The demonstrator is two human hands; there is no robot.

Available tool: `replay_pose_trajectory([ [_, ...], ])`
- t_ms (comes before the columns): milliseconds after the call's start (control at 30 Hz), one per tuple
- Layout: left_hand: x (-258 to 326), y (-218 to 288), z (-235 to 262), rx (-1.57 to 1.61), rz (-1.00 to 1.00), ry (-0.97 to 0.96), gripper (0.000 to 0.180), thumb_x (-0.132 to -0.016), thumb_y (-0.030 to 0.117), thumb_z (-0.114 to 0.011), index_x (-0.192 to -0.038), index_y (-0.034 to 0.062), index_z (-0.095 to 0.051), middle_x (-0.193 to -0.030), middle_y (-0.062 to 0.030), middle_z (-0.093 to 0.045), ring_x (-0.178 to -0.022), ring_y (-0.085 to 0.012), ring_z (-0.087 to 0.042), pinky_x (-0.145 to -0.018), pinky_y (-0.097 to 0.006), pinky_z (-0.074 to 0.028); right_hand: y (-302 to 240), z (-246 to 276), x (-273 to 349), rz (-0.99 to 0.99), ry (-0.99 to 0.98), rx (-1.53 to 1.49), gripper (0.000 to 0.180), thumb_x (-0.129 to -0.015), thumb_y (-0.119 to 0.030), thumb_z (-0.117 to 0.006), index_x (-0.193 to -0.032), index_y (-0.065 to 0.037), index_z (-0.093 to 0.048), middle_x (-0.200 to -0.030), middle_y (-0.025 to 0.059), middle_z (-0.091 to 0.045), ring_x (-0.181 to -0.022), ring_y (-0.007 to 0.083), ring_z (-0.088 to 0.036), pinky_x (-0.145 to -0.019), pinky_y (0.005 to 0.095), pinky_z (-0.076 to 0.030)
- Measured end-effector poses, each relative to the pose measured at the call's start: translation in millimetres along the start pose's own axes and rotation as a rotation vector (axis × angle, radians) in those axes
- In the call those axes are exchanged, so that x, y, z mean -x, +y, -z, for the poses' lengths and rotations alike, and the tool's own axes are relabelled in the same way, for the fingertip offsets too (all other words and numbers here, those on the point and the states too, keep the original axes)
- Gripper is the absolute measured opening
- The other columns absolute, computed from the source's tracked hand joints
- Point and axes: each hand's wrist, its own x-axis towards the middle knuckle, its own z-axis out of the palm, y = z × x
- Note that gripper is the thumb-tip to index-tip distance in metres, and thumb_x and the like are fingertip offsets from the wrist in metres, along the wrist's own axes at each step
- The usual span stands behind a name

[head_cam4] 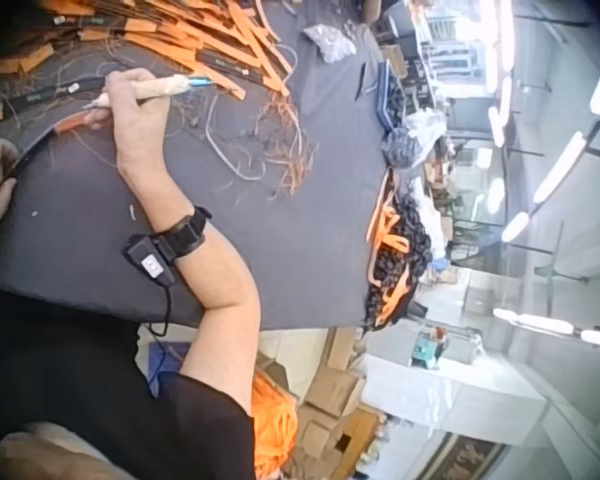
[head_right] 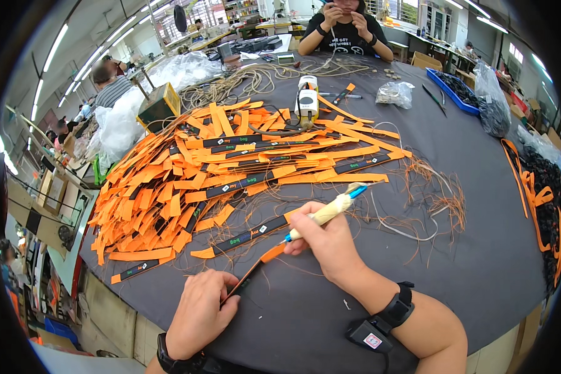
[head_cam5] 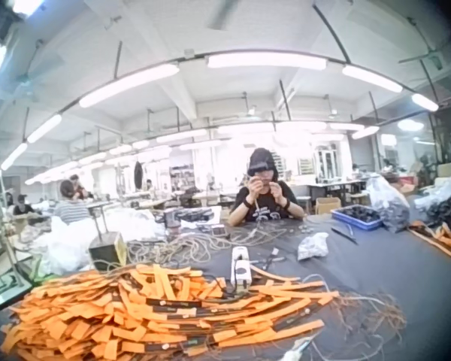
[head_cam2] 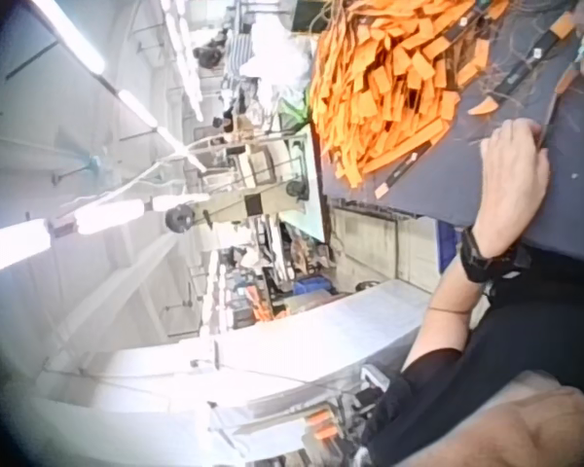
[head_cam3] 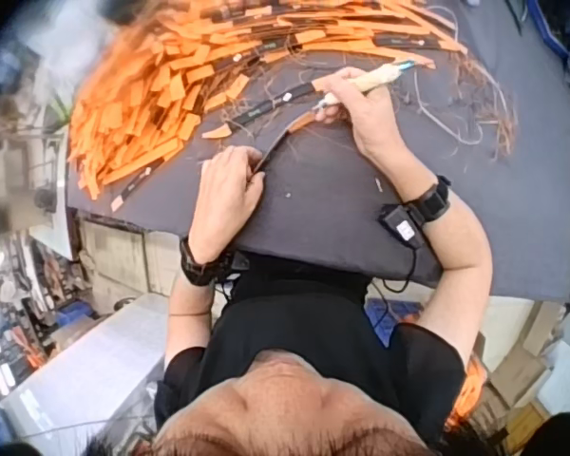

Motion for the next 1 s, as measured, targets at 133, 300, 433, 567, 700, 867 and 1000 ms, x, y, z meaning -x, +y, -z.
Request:
replay_pose_trajectory([
  [133, 0, -2, 11, -0.154, -0.081, 0.216, 0.021, -0.075, 0.003, -0.072, -0.095, 0.0058, -0.066, -0.078, -0.0069, -0.052, -0.074, -0.0254, -0.054, -0.065, -0.037, -0.042, -12, 4, -3, 0.122, 0.052, -0.073, 0.019, -0.095, -0.021, -0.062, -0.087, -0.005, -0.056, -0.072, 0.0054, -0.061, -0.058, 0.0149, -0.065, -0.054, 0.0267, -0.054],
  [300, 17, -16, 27, -0.426, -0.274, 0.24, 0.034, -0.075, 0.0, -0.068, -0.106, 0.012, -0.073, -0.075, -0.0029, -0.046, -0.068, -0.0208, -0.049, -0.058, -0.033, -0.038, -21, 0, 4, 0.202, 0.041, -0.067, 0.02, -0.094, -0.021, -0.063, -0.086, -0.004, -0.056, -0.073, 0.0057, -0.061, -0.059, 0.0144, -0.065, -0.053, 0.0259, -0.053],
  [433, 33, -29, 11, -0.457, -0.296, 0.071, 0.039, -0.076, 0.005, -0.069, -0.113, 0.014, -0.071, -0.08, -0.0016, -0.05, -0.075, -0.0188, -0.051, -0.068, -0.033, -0.039, -15, -14, 16, 0.033, -0.069, 0.069, 0.019, -0.095, -0.021, -0.064, -0.089, -0.004, -0.058, -0.073, 0.004, -0.062, -0.06, 0.0114, -0.064, -0.053, 0.024, -0.051],
  [567, 26, -15, 17, -0.217, -0.174, 0.018, 0.034, -0.076, 0.007, -0.075, -0.109, 0.008, -0.068, -0.086, -0.0059, -0.055, -0.079, -0.0215, -0.055, -0.07, -0.035, -0.042, 1, -27, 27, -0.092, -0.165, 0.25, 0.018, -0.094, -0.019, -0.066, -0.088, -0.004, -0.058, -0.071, 0.0009, -0.061, -0.062, 0.007, -0.062, -0.054, 0.0218, -0.049],
  [700, 10, -11, 8, 0.059, -0.199, 0.073, 0.027, -0.079, 0.004, -0.072, -0.104, 0.0033, -0.066, -0.089, -0.0102, -0.056, -0.079, -0.0278, -0.059, -0.068, -0.037, -0.049, 4, -33, 34, -0.05, -0.231, 0.352, 0.015, -0.094, -0.014, -0.064, -0.089, -0.001, -0.059, -0.076, 0.004, -0.064, -0.066, 0.0092, -0.065, -0.06, 0.023, -0.054],
  [867, -20, -7, 4, 0.107, -0.189, -0.053, 0.019, -0.083, 0.001, -0.066, -0.102, 0.0013, -0.064, -0.091, -0.0123, -0.056, -0.078, -0.0315, -0.062, -0.064, -0.039, -0.052, 12, -28, 31, -0.032, -0.257, 0.346, 0.015, -0.094, -0.014, -0.064, -0.089, -0.001, -0.059, -0.076, 0.0026, -0.064, -0.069, 0.0078, -0.065, -0.063, 0.0215, -0.053],
  [1000, -23, -16, -1, 0.05, -0.246, -0.128, 0.013, -0.085, 0.004, -0.066, -0.097, 0.001, -0.064, -0.089, -0.0117, -0.056, -0.074, -0.0316, -0.062, -0.063, -0.039, -0.052, 14, -28, 31, 0.002, -0.272, 0.43, 0.015, -0.094, -0.015, -0.065, -0.087, -0.002, -0.06, -0.072, -0.0004, -0.06, -0.065, 0.005, -0.056, -0.058, 0.0216, -0.044],
])
